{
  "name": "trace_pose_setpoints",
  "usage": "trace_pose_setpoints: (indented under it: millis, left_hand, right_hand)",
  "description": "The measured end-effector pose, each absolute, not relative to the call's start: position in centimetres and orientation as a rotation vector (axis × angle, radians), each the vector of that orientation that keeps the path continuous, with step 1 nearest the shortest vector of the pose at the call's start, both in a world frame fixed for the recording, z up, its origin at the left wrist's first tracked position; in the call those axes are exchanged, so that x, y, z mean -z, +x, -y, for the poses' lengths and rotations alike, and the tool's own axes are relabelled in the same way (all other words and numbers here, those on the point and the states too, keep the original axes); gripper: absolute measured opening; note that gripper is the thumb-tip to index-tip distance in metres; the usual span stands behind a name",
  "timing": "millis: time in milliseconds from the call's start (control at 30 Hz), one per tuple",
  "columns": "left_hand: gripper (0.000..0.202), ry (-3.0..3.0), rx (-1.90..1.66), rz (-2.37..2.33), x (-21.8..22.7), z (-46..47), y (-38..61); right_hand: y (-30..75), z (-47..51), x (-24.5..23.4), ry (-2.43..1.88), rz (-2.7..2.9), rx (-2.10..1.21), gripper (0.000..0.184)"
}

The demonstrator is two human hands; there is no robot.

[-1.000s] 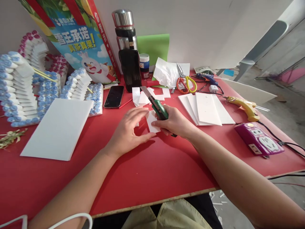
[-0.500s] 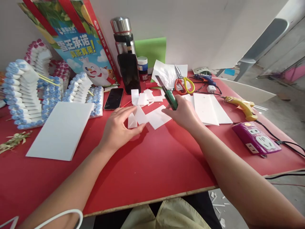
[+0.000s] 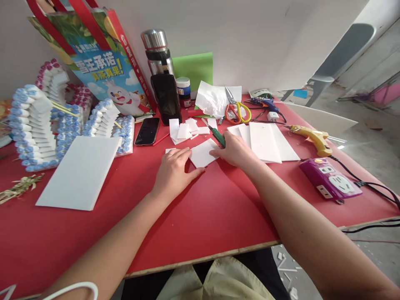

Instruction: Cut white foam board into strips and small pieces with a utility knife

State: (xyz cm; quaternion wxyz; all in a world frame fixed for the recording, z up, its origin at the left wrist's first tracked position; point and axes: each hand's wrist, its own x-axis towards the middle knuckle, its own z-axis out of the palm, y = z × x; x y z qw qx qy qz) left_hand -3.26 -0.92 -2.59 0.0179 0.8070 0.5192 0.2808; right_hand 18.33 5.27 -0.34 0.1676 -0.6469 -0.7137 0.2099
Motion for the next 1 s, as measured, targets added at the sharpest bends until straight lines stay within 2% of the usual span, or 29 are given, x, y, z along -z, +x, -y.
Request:
trace_pose_setpoints:
  millis: [567,1000]
  left_hand:
    - [0.039,2.589,-0.772,-1.616,2.3,0.7,-3.3]
    - [0.046,2.626,-0.582,-1.621,1.4,1.5,-3.4]
  right_hand:
    - [18.4,-4.8,-0.1,-1.772,2.104,-0.622,0.024]
    - [18.4,-4.8,-0.1,-1.818,2.102,-0.612,0.027]
